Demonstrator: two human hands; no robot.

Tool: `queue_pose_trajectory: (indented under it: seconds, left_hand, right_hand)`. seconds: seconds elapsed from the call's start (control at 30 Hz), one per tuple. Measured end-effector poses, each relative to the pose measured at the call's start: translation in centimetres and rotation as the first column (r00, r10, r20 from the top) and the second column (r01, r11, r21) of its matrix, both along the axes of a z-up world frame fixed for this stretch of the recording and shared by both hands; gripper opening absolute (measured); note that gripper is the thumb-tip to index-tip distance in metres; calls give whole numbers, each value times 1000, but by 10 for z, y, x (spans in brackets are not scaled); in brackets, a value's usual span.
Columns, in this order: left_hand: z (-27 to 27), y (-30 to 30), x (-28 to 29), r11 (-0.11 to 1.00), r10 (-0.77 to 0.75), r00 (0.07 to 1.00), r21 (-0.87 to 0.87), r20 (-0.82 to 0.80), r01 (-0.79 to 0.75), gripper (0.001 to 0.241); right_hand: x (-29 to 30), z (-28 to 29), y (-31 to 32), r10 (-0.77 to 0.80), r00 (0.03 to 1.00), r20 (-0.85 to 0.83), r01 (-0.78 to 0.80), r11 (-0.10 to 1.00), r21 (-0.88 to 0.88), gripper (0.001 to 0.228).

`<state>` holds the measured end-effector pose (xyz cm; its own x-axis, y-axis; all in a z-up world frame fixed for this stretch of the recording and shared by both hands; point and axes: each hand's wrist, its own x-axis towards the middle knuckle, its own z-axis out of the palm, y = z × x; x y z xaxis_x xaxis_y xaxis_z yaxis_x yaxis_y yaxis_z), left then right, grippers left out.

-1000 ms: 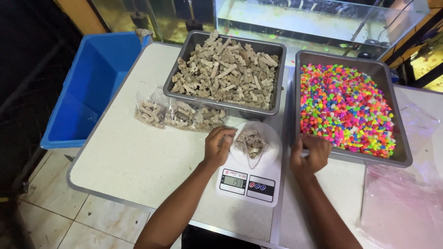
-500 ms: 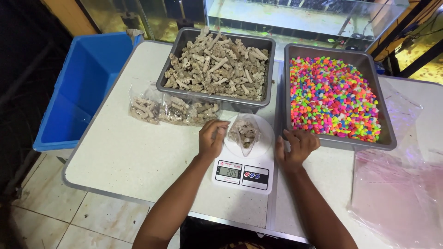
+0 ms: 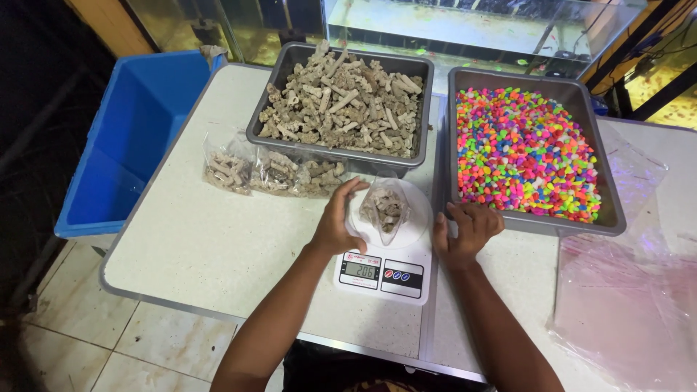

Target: The person places small pieces of aquarium coral or gravel into plastic bags and weighs them on a digital scale.

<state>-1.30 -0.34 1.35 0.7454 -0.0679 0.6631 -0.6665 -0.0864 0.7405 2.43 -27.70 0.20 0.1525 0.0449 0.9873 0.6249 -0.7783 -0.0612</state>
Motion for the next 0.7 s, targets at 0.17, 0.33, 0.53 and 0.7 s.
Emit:
queue_pose_trajectory:
  seconds: [0.17, 0.33, 0.53, 0.7]
  left_hand:
    - [55, 3, -18, 967, -12, 995, 251, -95, 36, 151]
    - [56, -3, -9, 981, -117, 971, 126, -210, 145, 127]
    - [54, -9, -5, 990, -125, 960, 37, -252, 139, 109]
    - [50, -18, -12, 994, -106, 952, -28, -287, 102, 105]
  right_hand:
    - [-2, 2, -1, 5, 1000, -14, -5, 1000, -19, 18]
    - [-5, 8, 3, 4, 1000, -17, -4, 1000, 0, 14]
    - [-9, 13, 4, 57, 998, -18, -57, 998, 21, 10]
    - [-21, 24, 13, 280, 956, -88, -272, 958, 90, 19]
